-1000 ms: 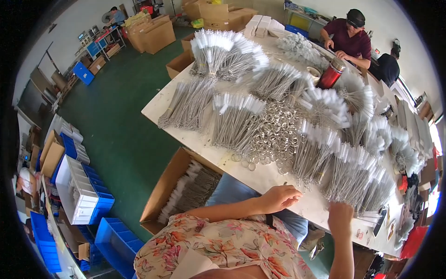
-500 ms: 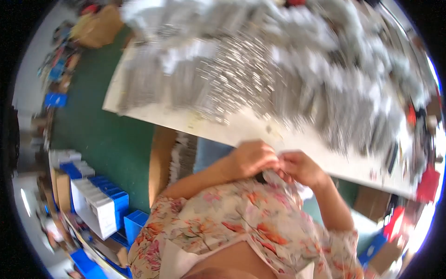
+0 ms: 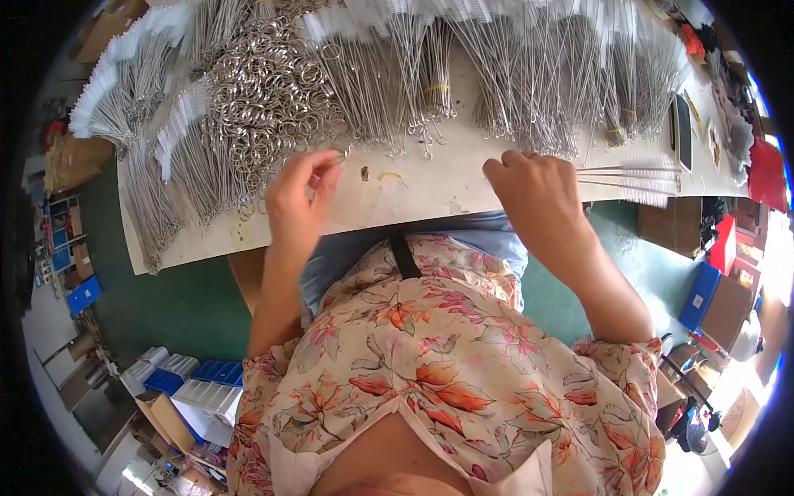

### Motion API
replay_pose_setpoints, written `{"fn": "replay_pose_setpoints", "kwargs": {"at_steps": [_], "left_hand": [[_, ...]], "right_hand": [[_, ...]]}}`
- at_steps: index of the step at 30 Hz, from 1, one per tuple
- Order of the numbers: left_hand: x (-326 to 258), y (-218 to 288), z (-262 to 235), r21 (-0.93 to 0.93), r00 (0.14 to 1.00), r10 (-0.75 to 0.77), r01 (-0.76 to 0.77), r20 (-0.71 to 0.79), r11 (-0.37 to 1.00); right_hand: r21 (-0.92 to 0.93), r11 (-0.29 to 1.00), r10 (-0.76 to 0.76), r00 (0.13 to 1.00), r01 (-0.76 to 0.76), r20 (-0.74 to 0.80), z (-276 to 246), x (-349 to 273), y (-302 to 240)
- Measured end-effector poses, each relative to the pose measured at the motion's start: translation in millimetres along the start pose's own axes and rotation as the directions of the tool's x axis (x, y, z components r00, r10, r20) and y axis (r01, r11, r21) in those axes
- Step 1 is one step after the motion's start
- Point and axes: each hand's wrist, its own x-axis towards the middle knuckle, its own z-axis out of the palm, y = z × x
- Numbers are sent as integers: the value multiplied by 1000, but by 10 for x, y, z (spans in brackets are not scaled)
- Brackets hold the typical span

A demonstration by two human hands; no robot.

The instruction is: Assembling small white wire brushes by attaching metal rings to the wire stems.

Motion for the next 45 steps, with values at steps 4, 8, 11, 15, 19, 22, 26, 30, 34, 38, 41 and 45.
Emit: {"fn": "replay_pose_setpoints", "kwargs": {"at_steps": [4,8,11,15,19,22,26,30,34,38,41,45], "left_hand": [[49,-174,49,347,997,25,-51,79,936],[48,-192,-63,431,990,80,-121,112,894],[-62,-7,-248,-229,950,-300,311,83,922],[-106,226,-228,-944,965,-121,255,234,210],[-166,308,-146,-964,947,-211,259,242,56],[-183,307,-138,-825,967,-250,106,-44,556],[-142,269,-345,-29,949,279,-286,-145,958],[-268,293,-365,-740,979,-206,137,-1,658],[-291,374,-357,-446,977,-177,104,-123,889],[-294,337,-429,-189,988,17,-46,-155,981],[-288,363,-457,-643,976,-218,182,24,744],[-265,407,-458,-788,978,-210,136,8,601]], "right_hand": [[-226,974,1,998,-17,-71,352,203,-55],[497,867,51,990,22,-134,380,384,-303],[876,482,161,986,-34,-51,182,456,-531],[976,205,144,984,77,-108,54,588,-790],[996,9,121,989,87,-87,93,622,-991],[890,386,83,952,242,-295,148,590,-1003],[783,530,-32,931,324,-364,163,574,-1003],[788,476,-84,912,391,-402,148,613,-1017],[739,543,-79,901,399,-427,152,618,-1030],[765,526,-117,922,372,-369,137,624,-988],[717,552,-130,893,426,-430,162,644,-1005],[515,661,-180,782,545,-596,206,668,-1008]]}}
